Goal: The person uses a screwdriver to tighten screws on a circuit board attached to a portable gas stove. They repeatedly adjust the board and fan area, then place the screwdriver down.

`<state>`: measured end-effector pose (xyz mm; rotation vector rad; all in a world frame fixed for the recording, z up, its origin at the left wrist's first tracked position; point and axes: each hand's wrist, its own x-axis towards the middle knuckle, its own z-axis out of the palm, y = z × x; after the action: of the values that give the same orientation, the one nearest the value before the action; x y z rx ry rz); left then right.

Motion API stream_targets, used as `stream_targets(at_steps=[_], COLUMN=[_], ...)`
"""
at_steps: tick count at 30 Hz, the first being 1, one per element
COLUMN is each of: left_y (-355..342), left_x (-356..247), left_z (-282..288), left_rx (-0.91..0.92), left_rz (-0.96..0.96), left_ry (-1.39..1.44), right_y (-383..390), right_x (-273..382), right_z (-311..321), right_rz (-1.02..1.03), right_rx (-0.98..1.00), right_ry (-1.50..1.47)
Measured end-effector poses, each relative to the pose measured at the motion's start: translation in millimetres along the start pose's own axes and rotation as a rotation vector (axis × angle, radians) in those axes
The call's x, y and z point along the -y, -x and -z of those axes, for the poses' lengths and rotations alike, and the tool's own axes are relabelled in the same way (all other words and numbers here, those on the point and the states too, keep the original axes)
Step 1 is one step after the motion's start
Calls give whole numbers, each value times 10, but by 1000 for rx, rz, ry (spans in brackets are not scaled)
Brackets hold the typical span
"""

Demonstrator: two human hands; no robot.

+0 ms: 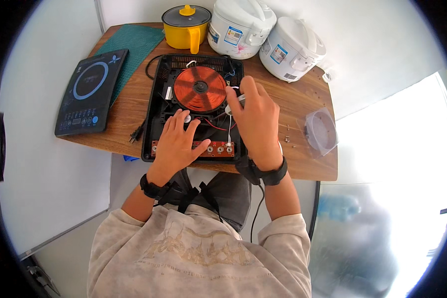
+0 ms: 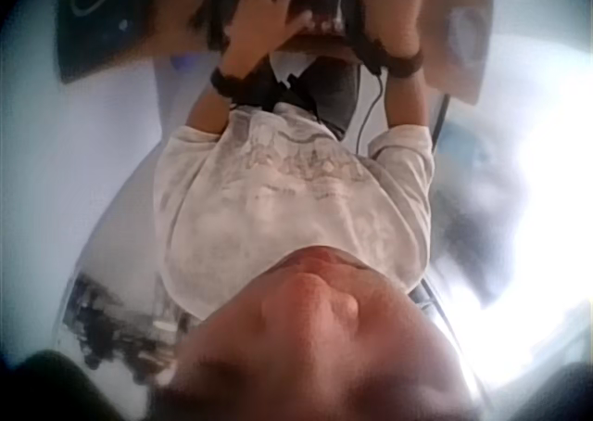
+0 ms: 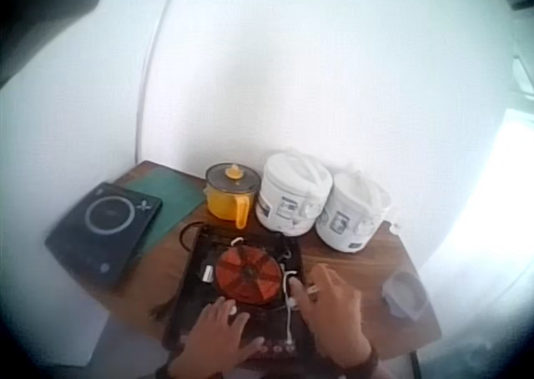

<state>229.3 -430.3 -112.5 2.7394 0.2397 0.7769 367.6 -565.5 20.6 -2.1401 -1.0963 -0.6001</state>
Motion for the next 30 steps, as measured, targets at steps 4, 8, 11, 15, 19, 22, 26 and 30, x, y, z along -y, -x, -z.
stream_targets(at_steps=[4,8,11,15,19,22,26,30], left_y=[12,13,11,10,32,52,16,-7], left_x=[19,33,6,-8,-8,-1,-28,75], left_z=[-17,-40,-34,-34,-74,-54,11,-109], left_rx=[-32,-50,-68,-93,-87,-68,-69,-92], left_rz=[-17,-5,16,38,49,65,60,63], left_ry=[3,20,12,22,28,22,30,58], right_y=[-7,34,42,-33,-10,-26,-86,-105], right_x=[137,321,435,430,298,246,214,116], right_z=[-1,16,56,63,39,79,185,171], right_rz=[113,194,207,214,211,202,211,145], right_rx=[77,171,277,326,296,313,338,352], right_ry=[59,223,280,279,153,63,-72,-216])
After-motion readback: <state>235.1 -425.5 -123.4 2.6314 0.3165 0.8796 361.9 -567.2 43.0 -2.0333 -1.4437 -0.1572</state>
